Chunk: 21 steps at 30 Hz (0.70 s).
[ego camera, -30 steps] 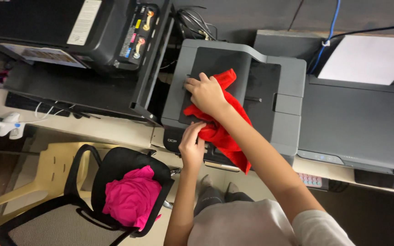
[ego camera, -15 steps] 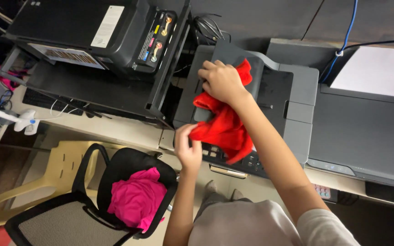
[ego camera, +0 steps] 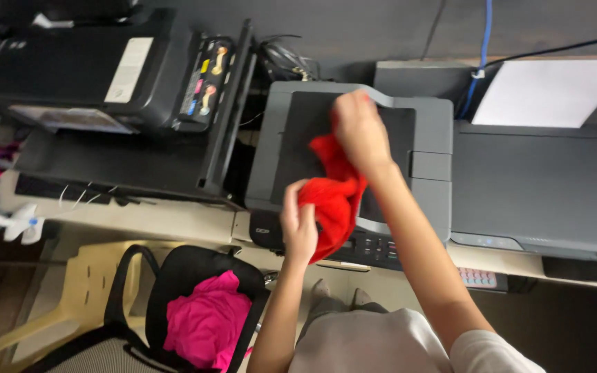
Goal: The person uses a red cloth to wipe the exterior surfaces of two printers on a desk. They clean the top, sides, and front of the first printer, including the scanner lid and control panel, before moving to the second printer to wipe its top and side surfaces.
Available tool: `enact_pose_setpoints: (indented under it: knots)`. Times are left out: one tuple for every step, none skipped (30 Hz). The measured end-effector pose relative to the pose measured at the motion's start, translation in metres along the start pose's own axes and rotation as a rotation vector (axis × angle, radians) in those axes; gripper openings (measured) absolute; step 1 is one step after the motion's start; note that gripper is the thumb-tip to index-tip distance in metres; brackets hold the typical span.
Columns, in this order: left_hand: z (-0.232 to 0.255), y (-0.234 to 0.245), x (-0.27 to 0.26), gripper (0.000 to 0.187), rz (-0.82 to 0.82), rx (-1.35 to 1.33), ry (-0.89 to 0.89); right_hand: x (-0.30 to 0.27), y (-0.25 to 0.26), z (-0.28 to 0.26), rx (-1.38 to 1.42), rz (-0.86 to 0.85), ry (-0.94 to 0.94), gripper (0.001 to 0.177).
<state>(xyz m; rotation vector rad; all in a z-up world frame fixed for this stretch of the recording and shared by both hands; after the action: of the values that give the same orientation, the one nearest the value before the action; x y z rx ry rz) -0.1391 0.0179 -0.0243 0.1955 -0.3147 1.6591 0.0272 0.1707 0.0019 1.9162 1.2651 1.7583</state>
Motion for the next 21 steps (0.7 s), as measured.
enact_pose_setpoints:
  knots:
    - [0.000, -0.014, 0.004, 0.039, -0.012, -0.005, 0.002, 0.002, 0.015, 0.011, -0.010, 0.003, -0.009, 0.020]
    - [-0.002, -0.029, 0.008, 0.038, -0.109, -0.075, 0.076, 0.005, 0.032, 0.022, 0.059, 0.070, -0.104, 0.019]
    - [-0.003, -0.044, 0.010, 0.037, -0.200, -0.144, 0.151, 0.007, 0.048, 0.033, 0.131, 0.135, -0.195, 0.020]
    - [-0.004, -0.058, 0.015, 0.037, -0.206, -0.148, 0.154, 0.000, 0.027, 0.056, 0.124, 0.135, -0.200, 0.020]
    - [-0.004, -0.072, 0.015, 0.037, -0.282, -0.099, 0.154, -0.011, 0.004, 0.079, 0.140, 0.045, -0.228, 0.028]
    - [-0.005, -0.086, 0.015, 0.038, -0.358, -0.051, 0.153, -0.024, -0.019, 0.101, 0.156, -0.046, -0.255, 0.037]
    - [-0.008, -0.094, 0.014, 0.038, -0.362, -0.052, 0.155, -0.037, -0.032, 0.107, 0.153, -0.046, -0.259, 0.037]
    - [-0.009, -0.102, 0.013, 0.036, -0.391, 0.019, 0.076, -0.049, -0.045, 0.110, -0.079, -0.063, -0.109, 0.057]
    - [-0.010, -0.109, 0.012, 0.034, -0.418, 0.094, 0.000, -0.062, -0.058, 0.111, -0.306, -0.079, 0.042, 0.077]
    - [-0.012, -0.113, 0.010, 0.034, -0.420, 0.096, 0.004, -0.065, -0.051, 0.109, -0.304, -0.082, 0.037, 0.077]
    - [-0.016, -0.118, 0.010, 0.033, -0.427, 0.109, -0.024, -0.066, -0.045, 0.107, -0.210, -0.173, 0.055, 0.075]
    - [-0.019, -0.124, 0.009, 0.032, -0.433, 0.123, -0.052, -0.068, -0.040, 0.106, -0.116, -0.262, 0.072, 0.073]
    - [-0.020, -0.124, 0.002, 0.032, -0.439, 0.122, -0.039, -0.076, -0.032, 0.105, -0.114, -0.272, 0.062, 0.073]
    - [-0.020, -0.126, -0.006, 0.031, -0.463, 0.136, -0.019, -0.084, -0.025, 0.103, -0.077, -0.348, 0.131, 0.068]
    - [-0.021, -0.132, -0.005, 0.030, -0.489, 0.141, -0.016, -0.082, -0.017, 0.106, -0.053, -0.413, 0.204, 0.063]
    - [-0.021, -0.138, -0.005, 0.030, -0.498, 0.132, -0.021, -0.091, -0.016, 0.111, -0.065, -0.411, 0.199, 0.063]
    - [-0.021, -0.143, -0.006, 0.029, -0.522, 0.125, -0.002, -0.100, -0.015, 0.114, -0.025, -0.368, 0.209, 0.050]
    - [-0.021, -0.149, -0.008, 0.027, -0.546, 0.118, 0.017, -0.109, -0.015, 0.117, 0.015, -0.326, 0.220, 0.036]
    - [-0.024, -0.153, -0.012, 0.027, -0.555, 0.115, 0.021, -0.113, -0.009, 0.119, 0.011, -0.327, 0.211, 0.036]
    - [-0.026, -0.156, -0.017, 0.027, -0.568, 0.123, 0.018, -0.117, -0.002, 0.124, -0.022, -0.290, 0.108, 0.038]
    - [-0.029, -0.160, -0.020, 0.026, -0.579, 0.131, 0.012, -0.119, 0.004, 0.128, -0.054, -0.249, 0.007, 0.041]
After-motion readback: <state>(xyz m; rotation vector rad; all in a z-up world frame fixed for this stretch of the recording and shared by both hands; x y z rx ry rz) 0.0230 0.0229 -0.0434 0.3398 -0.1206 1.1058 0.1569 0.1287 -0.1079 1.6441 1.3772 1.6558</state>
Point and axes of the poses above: each hand's wrist, its own x-axis towards the middle knuckle, its own y-axis out of the back of the hand, z = x × y, the point moved 2 cm from there along x, towards the middle knuckle, and after that the axes turned 7 degrees about -x, right-handed, at the moved point
